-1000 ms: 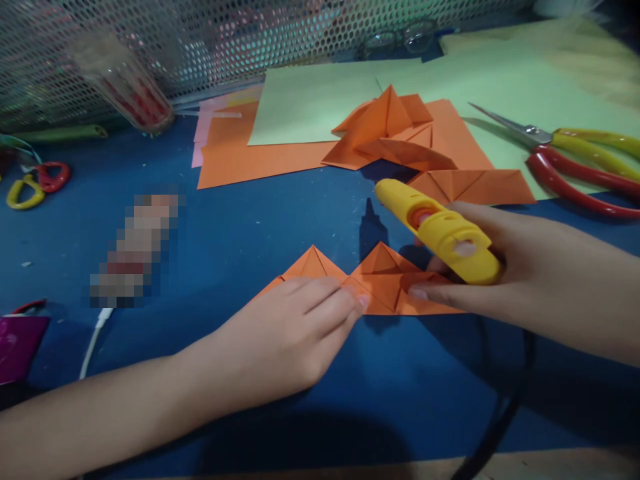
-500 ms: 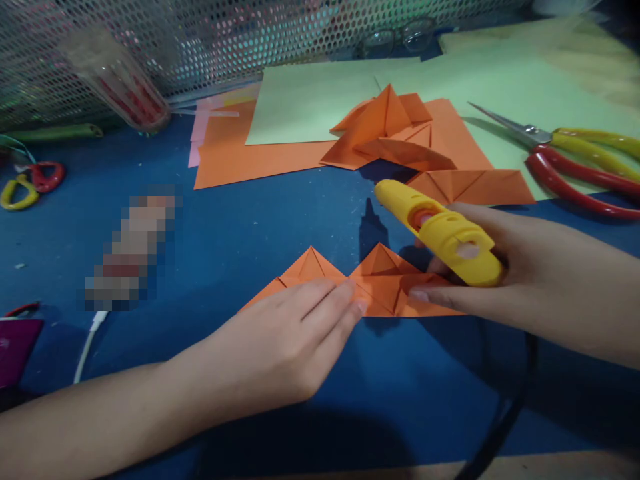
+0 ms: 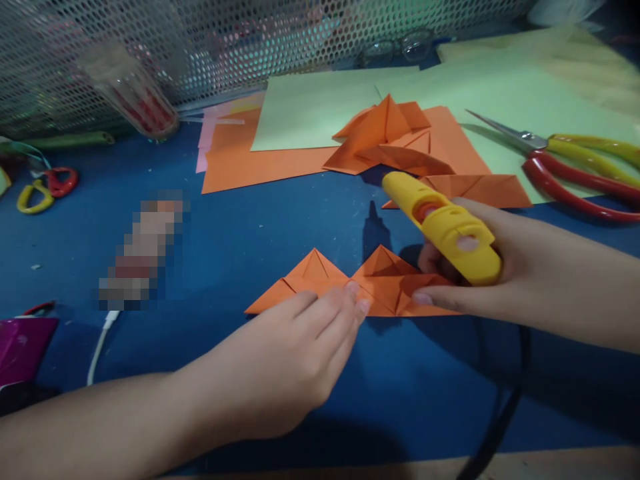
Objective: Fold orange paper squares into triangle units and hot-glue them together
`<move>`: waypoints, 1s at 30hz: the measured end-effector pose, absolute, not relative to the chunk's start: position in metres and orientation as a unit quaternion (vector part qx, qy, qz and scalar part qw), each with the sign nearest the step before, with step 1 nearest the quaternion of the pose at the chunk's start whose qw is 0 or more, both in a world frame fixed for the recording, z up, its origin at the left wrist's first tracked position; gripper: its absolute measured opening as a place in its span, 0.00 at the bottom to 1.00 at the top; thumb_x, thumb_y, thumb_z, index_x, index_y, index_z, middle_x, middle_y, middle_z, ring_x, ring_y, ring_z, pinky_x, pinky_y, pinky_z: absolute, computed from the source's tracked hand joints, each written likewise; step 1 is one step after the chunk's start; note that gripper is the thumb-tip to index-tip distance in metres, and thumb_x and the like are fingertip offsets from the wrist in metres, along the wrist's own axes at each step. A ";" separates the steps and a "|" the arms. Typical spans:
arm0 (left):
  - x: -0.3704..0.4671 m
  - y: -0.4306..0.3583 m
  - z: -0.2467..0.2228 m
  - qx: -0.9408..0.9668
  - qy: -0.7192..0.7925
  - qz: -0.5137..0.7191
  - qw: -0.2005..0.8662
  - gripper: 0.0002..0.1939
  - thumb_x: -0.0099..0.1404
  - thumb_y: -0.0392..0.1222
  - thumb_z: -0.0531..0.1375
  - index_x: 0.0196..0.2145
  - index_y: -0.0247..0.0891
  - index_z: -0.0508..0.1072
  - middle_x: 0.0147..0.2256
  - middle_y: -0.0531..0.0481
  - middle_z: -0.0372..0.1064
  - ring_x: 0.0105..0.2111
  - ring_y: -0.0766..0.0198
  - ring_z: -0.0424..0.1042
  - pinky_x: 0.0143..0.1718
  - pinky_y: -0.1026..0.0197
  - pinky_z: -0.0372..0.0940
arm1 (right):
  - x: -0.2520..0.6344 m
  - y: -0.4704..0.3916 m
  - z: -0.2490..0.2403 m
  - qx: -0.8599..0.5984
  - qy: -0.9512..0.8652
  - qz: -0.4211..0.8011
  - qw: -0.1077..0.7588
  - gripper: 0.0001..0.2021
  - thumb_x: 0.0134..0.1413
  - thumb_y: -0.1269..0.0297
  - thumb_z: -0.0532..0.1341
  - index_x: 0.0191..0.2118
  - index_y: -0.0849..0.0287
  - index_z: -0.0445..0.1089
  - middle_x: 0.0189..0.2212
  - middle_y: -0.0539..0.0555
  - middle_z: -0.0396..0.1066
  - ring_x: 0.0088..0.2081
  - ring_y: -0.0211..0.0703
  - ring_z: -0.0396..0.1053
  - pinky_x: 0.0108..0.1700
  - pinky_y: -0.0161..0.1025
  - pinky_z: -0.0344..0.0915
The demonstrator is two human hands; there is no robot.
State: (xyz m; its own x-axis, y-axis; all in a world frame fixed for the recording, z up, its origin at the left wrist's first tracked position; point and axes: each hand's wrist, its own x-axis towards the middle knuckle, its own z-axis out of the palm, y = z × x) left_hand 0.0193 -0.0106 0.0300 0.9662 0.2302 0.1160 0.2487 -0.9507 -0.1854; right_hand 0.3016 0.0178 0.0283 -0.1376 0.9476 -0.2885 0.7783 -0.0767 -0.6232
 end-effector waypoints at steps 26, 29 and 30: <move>0.022 -0.027 0.019 -0.974 -0.199 -0.055 0.098 0.36 0.78 0.65 0.55 0.60 0.24 0.74 0.59 0.34 0.77 0.54 0.49 0.76 0.57 0.53 0.67 | 0.308 0.033 0.018 -0.561 -0.650 0.474 0.194 0.38 0.49 0.39 0.72 0.62 0.49 0.65 0.52 0.58 0.80 0.51 0.56 0.79 0.53 0.49 0.80; 0.021 -0.024 0.020 -0.974 -0.199 -0.058 0.090 0.36 0.77 0.65 0.56 0.58 0.24 0.74 0.55 0.33 0.79 0.54 0.49 0.77 0.57 0.53 0.67 | 0.308 0.032 0.018 -0.570 -0.663 0.450 0.181 0.33 0.46 0.39 0.73 0.55 0.49 0.69 0.44 0.55 0.80 0.43 0.53 0.80 0.44 0.44 0.81; 0.022 -0.022 0.022 -0.975 -0.197 -0.063 0.083 0.35 0.77 0.64 0.56 0.57 0.25 0.74 0.53 0.34 0.79 0.53 0.49 0.77 0.56 0.53 0.68 | 0.307 0.031 0.018 -0.570 -0.667 0.443 0.183 0.32 0.44 0.39 0.74 0.51 0.50 0.70 0.40 0.54 0.79 0.40 0.52 0.79 0.39 0.43 0.80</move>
